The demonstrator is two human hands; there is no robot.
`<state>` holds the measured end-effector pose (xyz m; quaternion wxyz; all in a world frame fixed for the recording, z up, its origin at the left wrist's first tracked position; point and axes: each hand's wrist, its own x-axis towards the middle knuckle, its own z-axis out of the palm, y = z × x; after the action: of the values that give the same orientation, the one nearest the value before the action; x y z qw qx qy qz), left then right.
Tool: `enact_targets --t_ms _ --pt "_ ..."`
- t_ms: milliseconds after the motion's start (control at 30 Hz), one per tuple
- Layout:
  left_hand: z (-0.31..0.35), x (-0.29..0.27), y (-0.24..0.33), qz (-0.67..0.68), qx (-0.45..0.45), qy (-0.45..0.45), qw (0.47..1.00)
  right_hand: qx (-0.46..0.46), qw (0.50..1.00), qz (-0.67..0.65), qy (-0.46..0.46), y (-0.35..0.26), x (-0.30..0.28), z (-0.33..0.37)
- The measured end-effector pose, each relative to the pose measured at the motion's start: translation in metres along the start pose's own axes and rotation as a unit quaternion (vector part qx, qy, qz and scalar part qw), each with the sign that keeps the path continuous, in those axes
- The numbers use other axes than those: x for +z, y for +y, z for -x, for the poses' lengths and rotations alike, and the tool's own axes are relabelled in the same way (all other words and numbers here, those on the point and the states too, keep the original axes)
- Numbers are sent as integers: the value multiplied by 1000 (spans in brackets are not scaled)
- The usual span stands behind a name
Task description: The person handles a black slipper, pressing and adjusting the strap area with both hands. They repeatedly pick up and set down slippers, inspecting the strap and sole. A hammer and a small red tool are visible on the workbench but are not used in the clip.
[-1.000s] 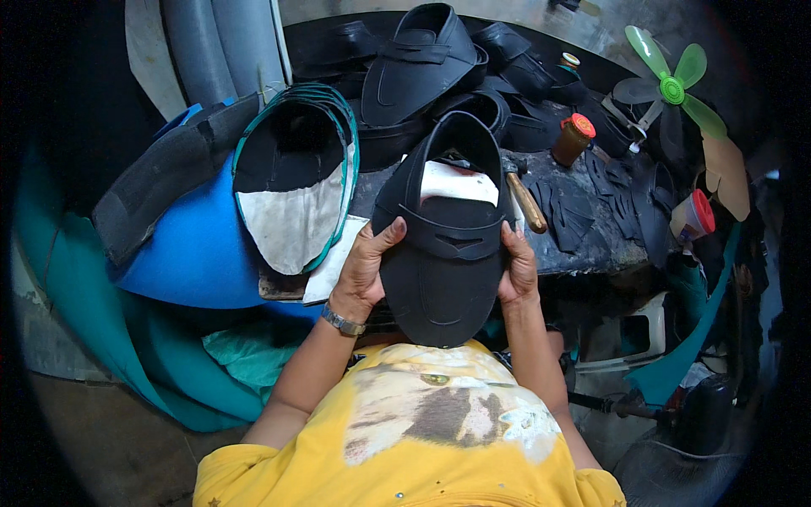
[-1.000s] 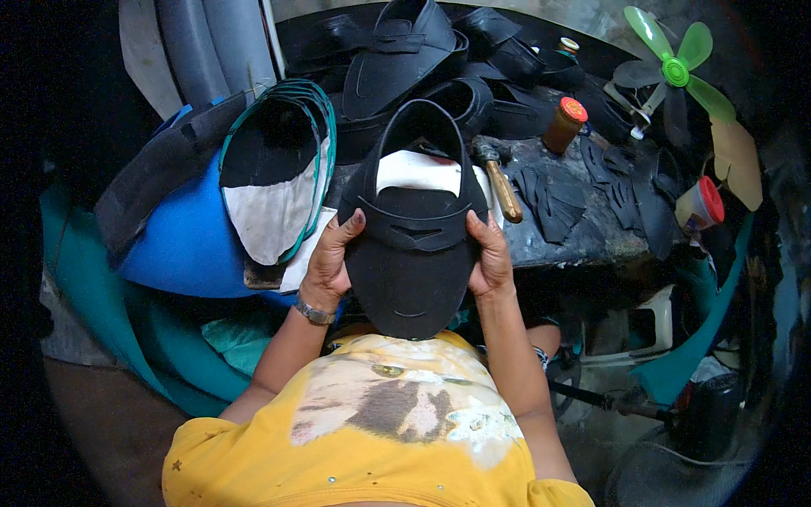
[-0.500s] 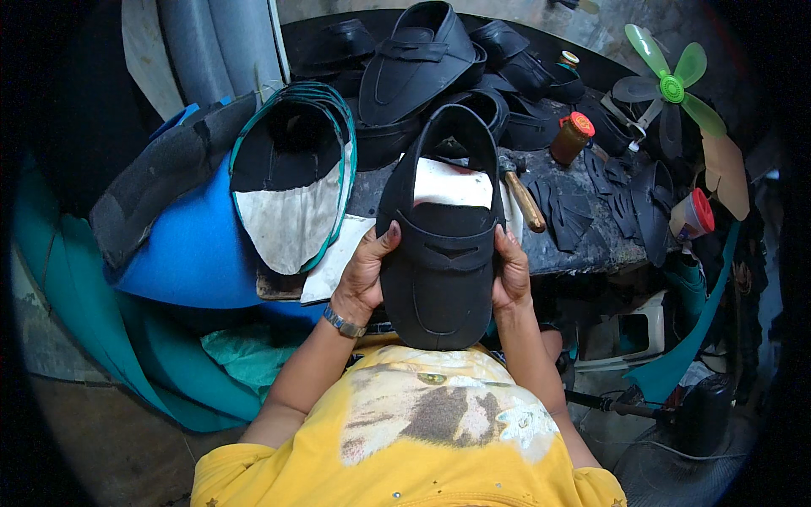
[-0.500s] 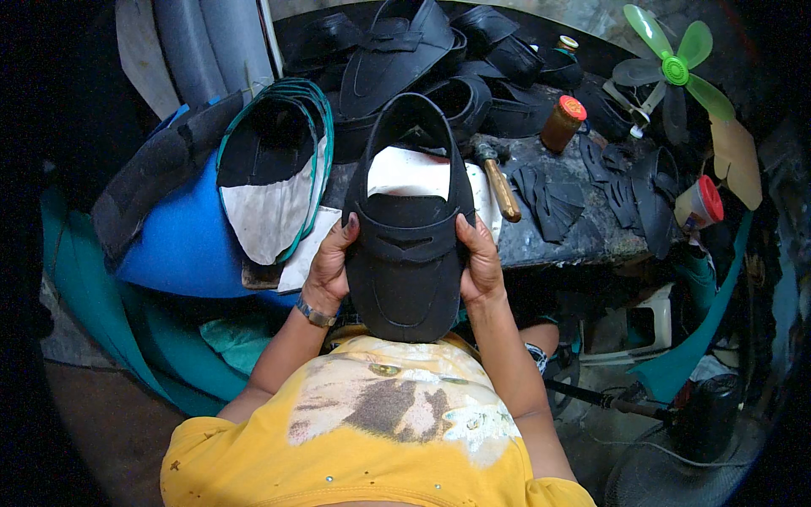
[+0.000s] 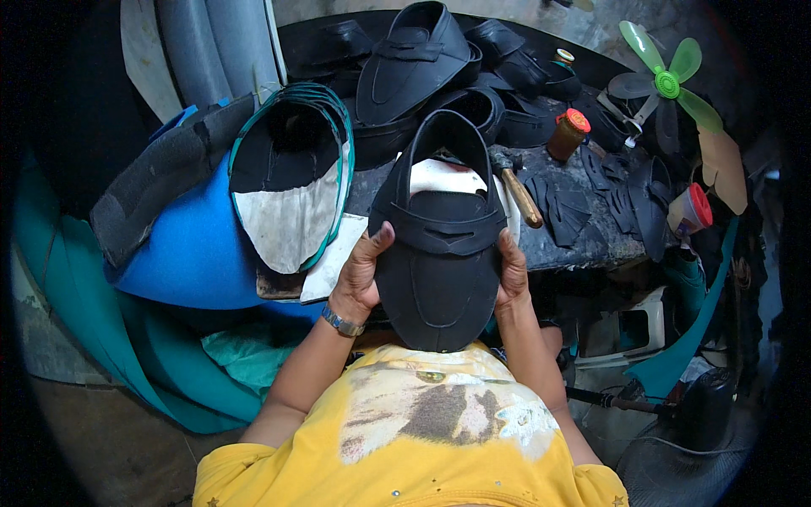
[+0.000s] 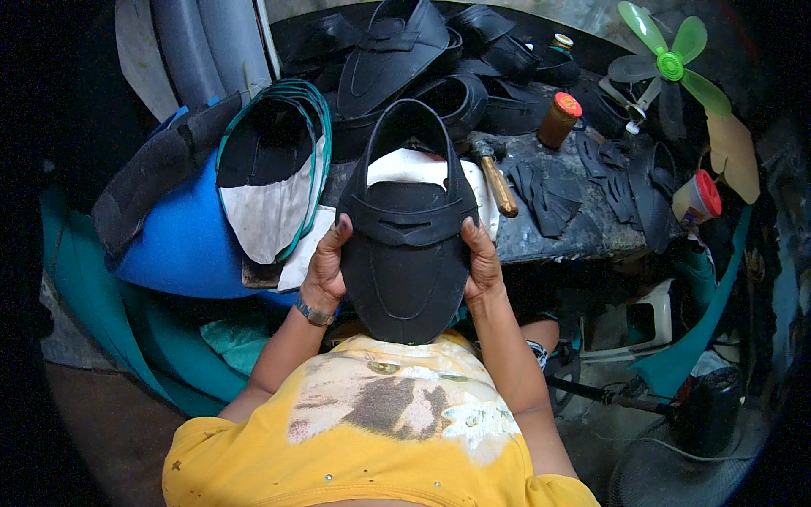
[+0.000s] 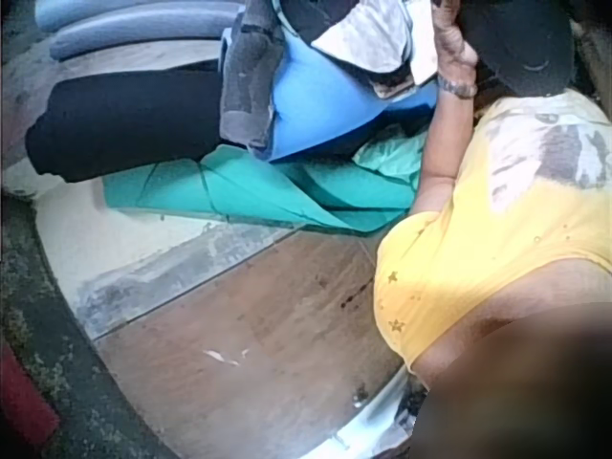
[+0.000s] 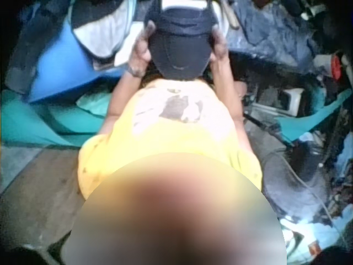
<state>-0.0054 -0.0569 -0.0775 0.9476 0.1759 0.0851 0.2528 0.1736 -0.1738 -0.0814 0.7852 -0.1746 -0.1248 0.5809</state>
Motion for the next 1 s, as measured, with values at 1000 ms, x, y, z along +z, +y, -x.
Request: enact_targets --t_ms 1000 --pt "29 42 16 -124 58 -15 991 -25 989 132 -55 -3 26 -5"
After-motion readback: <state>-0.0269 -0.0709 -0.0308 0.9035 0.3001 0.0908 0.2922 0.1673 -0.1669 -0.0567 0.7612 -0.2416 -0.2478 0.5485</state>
